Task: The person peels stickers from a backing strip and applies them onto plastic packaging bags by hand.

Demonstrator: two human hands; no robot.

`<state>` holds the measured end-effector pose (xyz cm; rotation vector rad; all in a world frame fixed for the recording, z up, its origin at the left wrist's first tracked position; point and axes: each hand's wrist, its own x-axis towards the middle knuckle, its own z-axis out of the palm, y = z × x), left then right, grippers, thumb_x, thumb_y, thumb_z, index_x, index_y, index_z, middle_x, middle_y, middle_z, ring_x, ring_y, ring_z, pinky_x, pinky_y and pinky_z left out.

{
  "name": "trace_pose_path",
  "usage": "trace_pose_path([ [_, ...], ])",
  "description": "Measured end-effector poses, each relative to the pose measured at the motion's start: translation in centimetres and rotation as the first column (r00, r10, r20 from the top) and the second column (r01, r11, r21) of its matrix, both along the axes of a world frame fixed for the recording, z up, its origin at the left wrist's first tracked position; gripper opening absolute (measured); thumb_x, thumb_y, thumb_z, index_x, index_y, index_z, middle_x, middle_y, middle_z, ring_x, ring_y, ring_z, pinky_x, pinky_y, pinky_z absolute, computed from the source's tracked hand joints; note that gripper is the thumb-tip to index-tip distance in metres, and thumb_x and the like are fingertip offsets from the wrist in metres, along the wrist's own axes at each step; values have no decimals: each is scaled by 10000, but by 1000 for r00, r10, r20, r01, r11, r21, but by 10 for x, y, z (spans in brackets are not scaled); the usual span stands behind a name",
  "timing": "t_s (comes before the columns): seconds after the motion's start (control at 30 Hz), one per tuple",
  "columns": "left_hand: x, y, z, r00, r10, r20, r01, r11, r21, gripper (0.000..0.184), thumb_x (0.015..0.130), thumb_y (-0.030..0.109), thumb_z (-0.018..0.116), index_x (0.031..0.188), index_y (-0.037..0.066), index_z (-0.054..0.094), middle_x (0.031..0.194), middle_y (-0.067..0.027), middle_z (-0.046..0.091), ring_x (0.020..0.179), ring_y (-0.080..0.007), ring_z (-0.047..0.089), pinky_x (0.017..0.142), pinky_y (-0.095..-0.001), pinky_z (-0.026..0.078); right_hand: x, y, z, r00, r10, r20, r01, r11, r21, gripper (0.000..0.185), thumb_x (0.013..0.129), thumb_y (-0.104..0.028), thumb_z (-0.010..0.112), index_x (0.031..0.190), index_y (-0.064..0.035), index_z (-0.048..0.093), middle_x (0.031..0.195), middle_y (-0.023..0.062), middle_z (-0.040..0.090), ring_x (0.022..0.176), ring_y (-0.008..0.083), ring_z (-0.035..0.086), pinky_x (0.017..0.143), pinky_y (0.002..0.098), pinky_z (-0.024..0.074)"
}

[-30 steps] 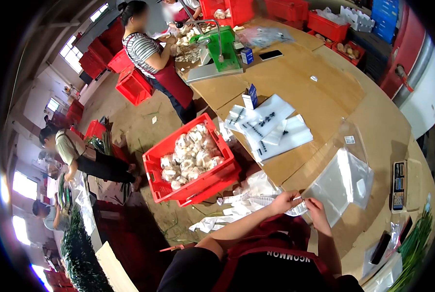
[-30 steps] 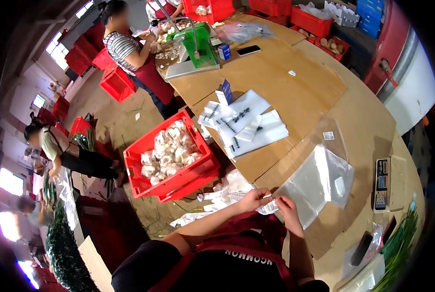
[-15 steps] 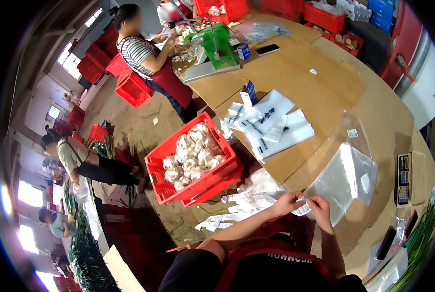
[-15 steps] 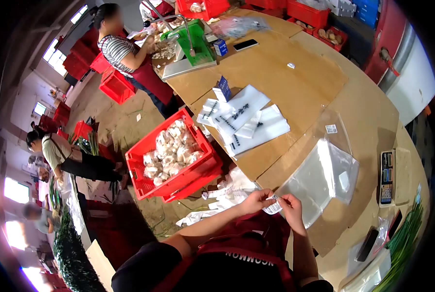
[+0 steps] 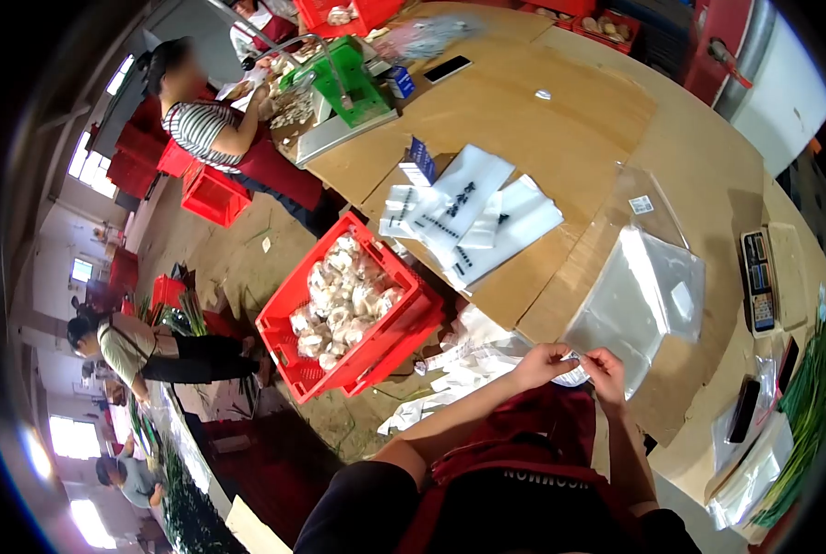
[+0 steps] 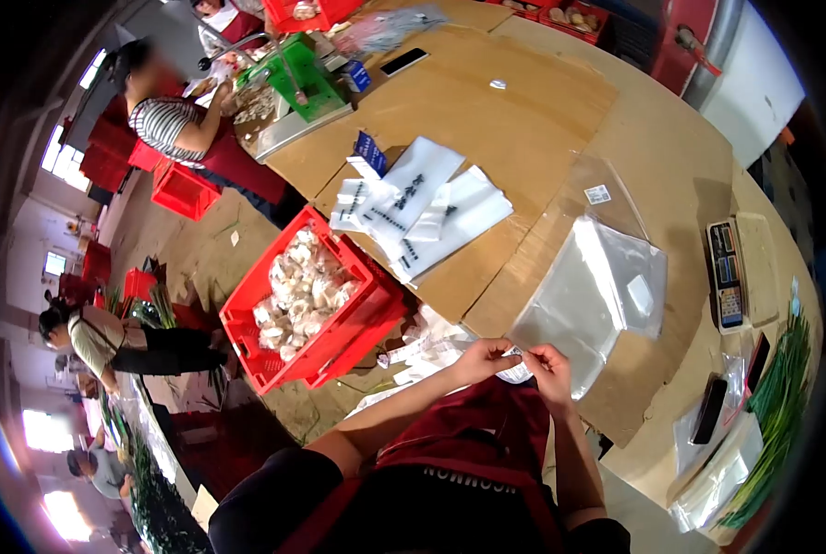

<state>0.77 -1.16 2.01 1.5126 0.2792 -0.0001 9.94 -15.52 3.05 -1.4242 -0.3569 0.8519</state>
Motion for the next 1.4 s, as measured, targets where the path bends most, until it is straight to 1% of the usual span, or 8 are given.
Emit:
trace_pose_path([
  [0.3, 16, -7, -21, 997, -75, 31, 80, 960, -267, 70, 824, 49, 532, 862, 6, 571, 747, 40, 539, 699, -23, 476, 607, -176, 399, 3, -15, -1, 993, 20, 115, -14, 998, -53, 88, 804, -74, 576, 828, 11, 574, 714, -15, 555, 653, 50, 469, 603, 198, 391],
  [0.57, 10, -2, -8, 999, -46, 16, 45, 997, 61, 142, 782, 78, 572, 913, 26, 587, 727, 9, 531, 617, -38, 439, 523, -193, 372, 1, -15, -6, 966, 118, 231, -83, 984, -157, 99, 791, -97, 584, 824, -4, 588, 738, 33, 593, 696, 67, 513, 629, 220, 425],
  [0.8, 1, 7, -13, 982, -164, -98, 166, 986, 15, 144, 758, 13, 599, 893, 8, 549, 730, 15, 523, 634, -33, 459, 563, -187, 394, 3, -18, -3, 973, 189, 133, -157, 964, -215, 142, 768, -150, 619, 812, -20, 583, 699, 29, 584, 637, 84, 518, 583, 236, 431],
  [1.03, 14, 0, 7, 994, 52, -99, -15, 939, 343, 226, 757, 212, 654, 694, 11, 574, 482, -59, 458, 443, -99, 380, 425, -264, 335, 3, -22, -1, 994, 11, 111, 19, 965, -262, 106, 737, -107, 637, 766, -24, 580, 673, 42, 586, 605, 87, 522, 553, 233, 426],
  [1.2, 7, 11, 5, 990, -16, -138, 60, 945, 321, 178, 788, 175, 608, 725, 10, 582, 483, -54, 458, 448, -88, 359, 428, -263, 327, 58, -21, -3, 826, -214, 521, 364, 909, -203, 118, 727, -118, 647, 708, -27, 576, 644, 57, 574, 561, 132, 535, 516, 259, 425],
  [1.3, 4, 10, 10, 981, -40, -189, 100, 942, 321, 154, 801, 157, 596, 750, 12, 588, 549, -66, 527, 495, -90, 430, 470, -247, 370, 86, -20, -22, 768, -9, 641, 320, 872, -371, 201, 721, -192, 657, 820, -39, 571, 710, 106, 592, 597, 216, 581, 526, 314, 447],
  [1.37, 1, 6, -6, 994, -80, -72, 89, 987, 135, 120, 806, 118, 589, 773, 3, 582, 736, -99, 596, 661, -100, 533, 549, -232, 413, 93, -22, -26, 592, 457, 664, 371, 577, -728, 378, 722, -309, 640, 987, -64, 527, 784, 148, 596, 648, 293, 592, 547, 370, 458],
  [1.4, 3, 7, -5, 993, -92, -71, 101, 986, 133, 120, 806, 118, 589, 773, 3, 582, 736, -99, 596, 661, -100, 533, 549, -232, 413, 91, -21, -19, 597, 452, 663, 378, 570, -729, 378, 722, -309, 640, 987, -64, 527, 784, 148, 596, 648, 293, 592, 547, 370, 458],
])
